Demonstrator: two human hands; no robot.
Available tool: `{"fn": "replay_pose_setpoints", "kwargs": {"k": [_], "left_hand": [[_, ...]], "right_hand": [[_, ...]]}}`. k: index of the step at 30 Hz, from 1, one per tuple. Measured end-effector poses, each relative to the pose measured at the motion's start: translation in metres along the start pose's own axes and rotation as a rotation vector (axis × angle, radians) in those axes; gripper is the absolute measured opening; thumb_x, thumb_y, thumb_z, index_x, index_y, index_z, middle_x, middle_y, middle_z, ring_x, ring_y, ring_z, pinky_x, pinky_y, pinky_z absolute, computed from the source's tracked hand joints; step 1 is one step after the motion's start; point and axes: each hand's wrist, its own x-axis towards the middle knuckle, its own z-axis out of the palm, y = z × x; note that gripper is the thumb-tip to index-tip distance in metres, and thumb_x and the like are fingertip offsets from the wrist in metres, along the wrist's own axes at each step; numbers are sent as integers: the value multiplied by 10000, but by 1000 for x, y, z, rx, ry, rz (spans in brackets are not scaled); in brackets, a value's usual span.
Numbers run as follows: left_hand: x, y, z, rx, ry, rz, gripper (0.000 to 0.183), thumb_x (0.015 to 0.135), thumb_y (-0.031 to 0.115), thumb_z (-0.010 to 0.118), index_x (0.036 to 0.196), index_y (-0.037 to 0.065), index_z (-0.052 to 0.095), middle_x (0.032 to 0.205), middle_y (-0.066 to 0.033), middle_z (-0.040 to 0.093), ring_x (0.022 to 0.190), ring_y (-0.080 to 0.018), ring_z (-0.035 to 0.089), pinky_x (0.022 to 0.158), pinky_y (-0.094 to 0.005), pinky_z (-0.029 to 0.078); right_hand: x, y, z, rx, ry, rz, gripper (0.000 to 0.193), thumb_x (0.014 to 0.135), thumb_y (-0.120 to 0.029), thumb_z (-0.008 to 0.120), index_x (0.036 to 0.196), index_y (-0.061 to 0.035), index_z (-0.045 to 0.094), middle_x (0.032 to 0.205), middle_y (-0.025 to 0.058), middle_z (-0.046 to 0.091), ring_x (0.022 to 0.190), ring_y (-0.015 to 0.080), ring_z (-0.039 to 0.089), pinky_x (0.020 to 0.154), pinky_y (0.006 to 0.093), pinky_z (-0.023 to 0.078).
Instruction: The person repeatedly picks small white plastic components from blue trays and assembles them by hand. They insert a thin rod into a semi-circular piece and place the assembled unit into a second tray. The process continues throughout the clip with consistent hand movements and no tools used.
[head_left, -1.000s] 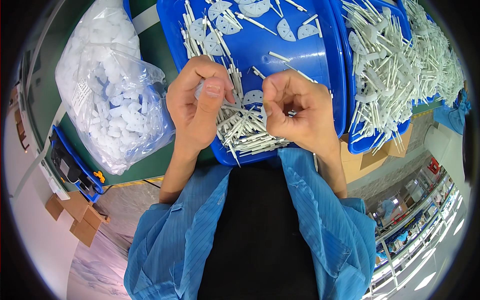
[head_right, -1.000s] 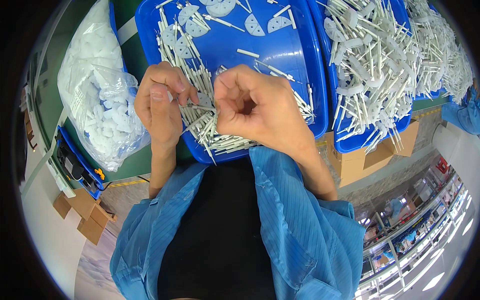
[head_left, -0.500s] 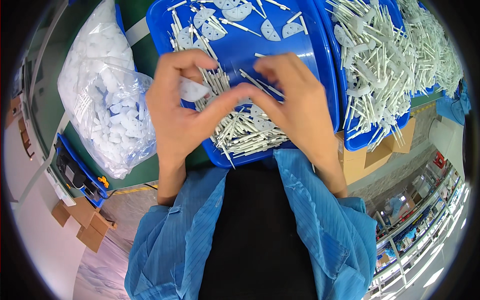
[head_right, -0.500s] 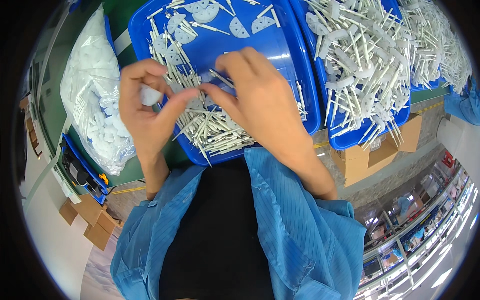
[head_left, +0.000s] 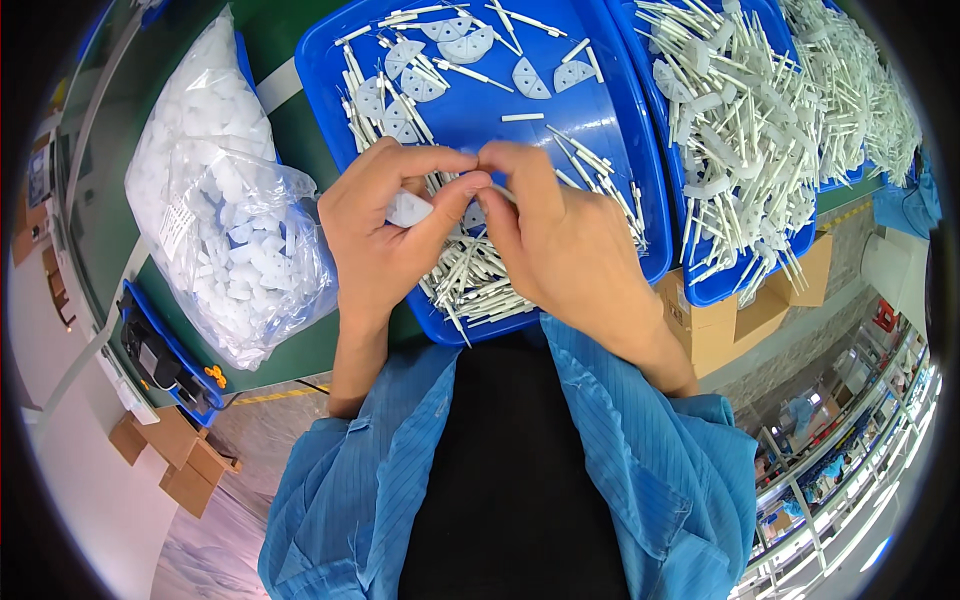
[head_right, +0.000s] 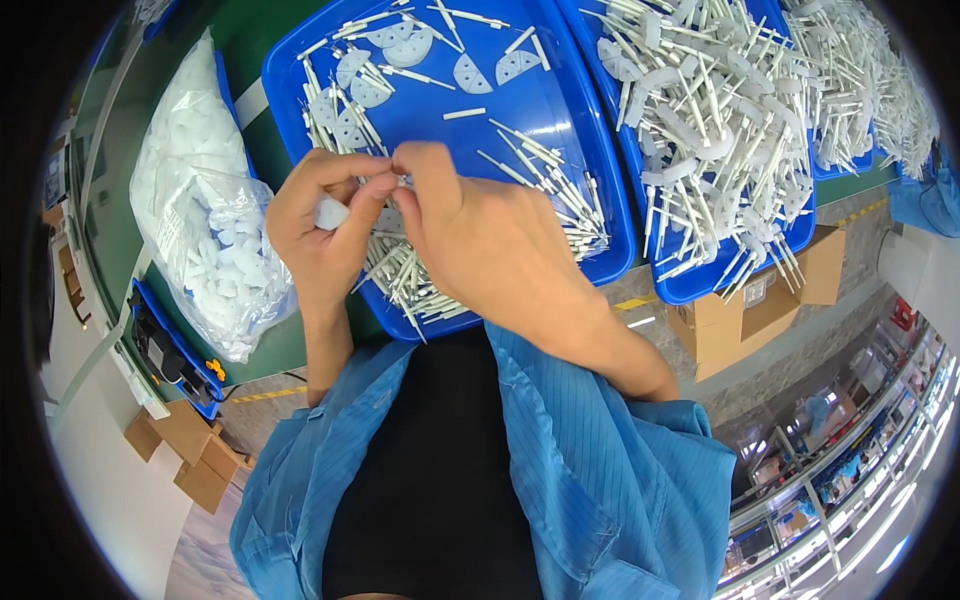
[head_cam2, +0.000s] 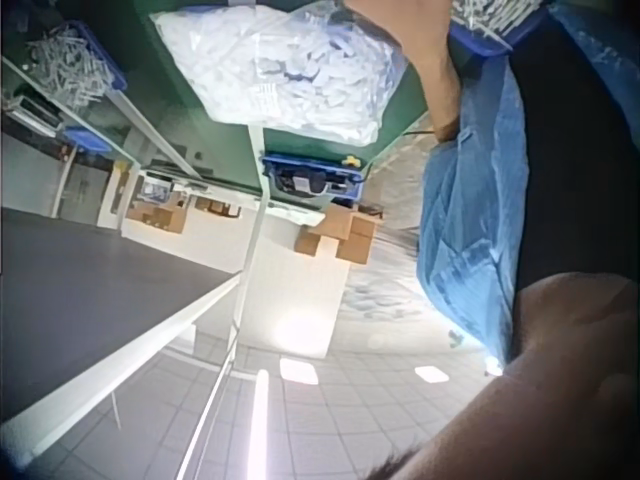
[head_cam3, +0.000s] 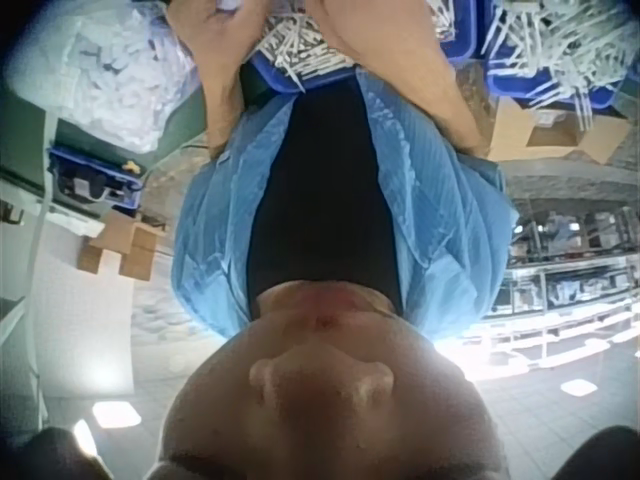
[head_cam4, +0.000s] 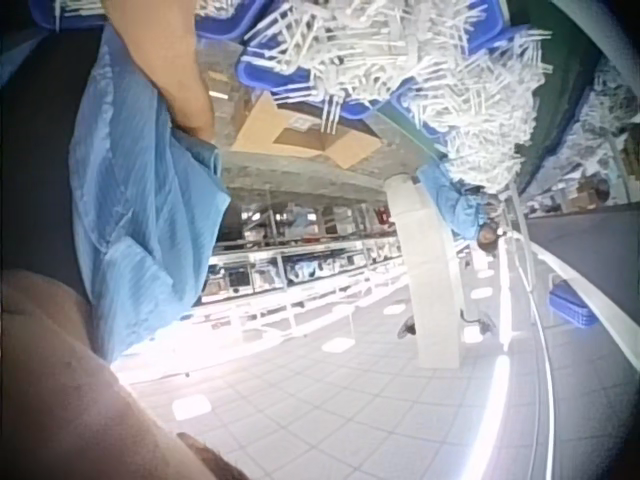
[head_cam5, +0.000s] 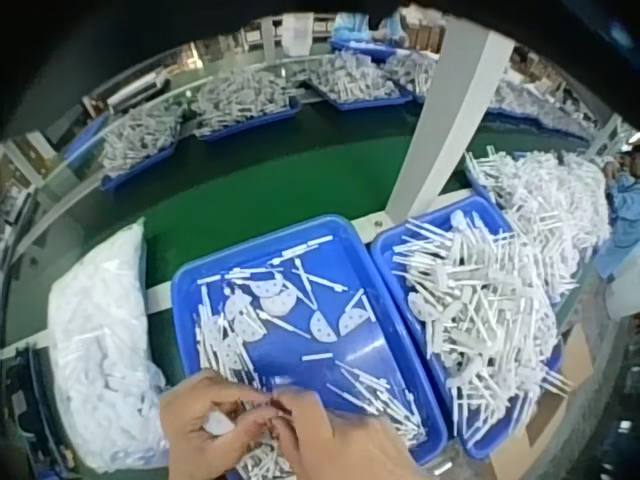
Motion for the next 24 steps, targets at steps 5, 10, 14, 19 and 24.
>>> {"fn": "replay_pose_setpoints", "kwargs": {"k": [5, 10, 14, 19, 24], "left_hand": [[-5, 9, 3, -399, 50, -383, 124, 887, 85, 730, 981, 30, 672, 765, 6, 614, 548, -46, 484, 479, -221, 383], [-2, -1, -8, -614, 93, -306, 266, 1000, 159, 558, 1226, 19, 571, 897, -23, 514, 679, -60, 502, 525, -219, 442], [-1, 3, -10, -524, -41, -200, 333, 1023, 190, 482, 1254, -22, 597, 1002, -52, 447, 782, -97, 521, 615, -234, 497], [-3, 5, -2, -563, 5, -181, 408, 1055, 248, 447, 1293, -49, 594, 916, -45, 507, 712, -91, 510, 615, -220, 498], [-4, 16, -4, -775, -26, -436, 535, 1082, 372, 338, 1350, -42, 545, 693, 9, 478, 564, -39, 409, 534, -191, 427]], "right_hand": [[-8, 0, 9, -51, 88, -109, 143, 940, -123, 626, 1033, -52, 544, 759, 104, 675, 552, 267, 654, 447, 370, 484], [-13, -11, 0, 222, 88, -91, 172, 938, -90, 632, 1084, -44, 554, 788, 117, 680, 589, 264, 676, 488, 352, 514], [-7, -17, -2, 340, 19, 49, 178, 954, -89, 615, 1105, -26, 544, 775, 133, 670, 616, 288, 687, 497, 359, 517], [-4, -11, 11, 392, 58, 53, 248, 954, -87, 617, 1171, -12, 524, 773, 145, 666, 615, 290, 687, 484, 346, 496], [3, -14, 9, 475, 38, 95, 351, 911, -90, 684, 1216, -14, 528, 712, 90, 638, 528, 184, 626, 475, 313, 470]]}}
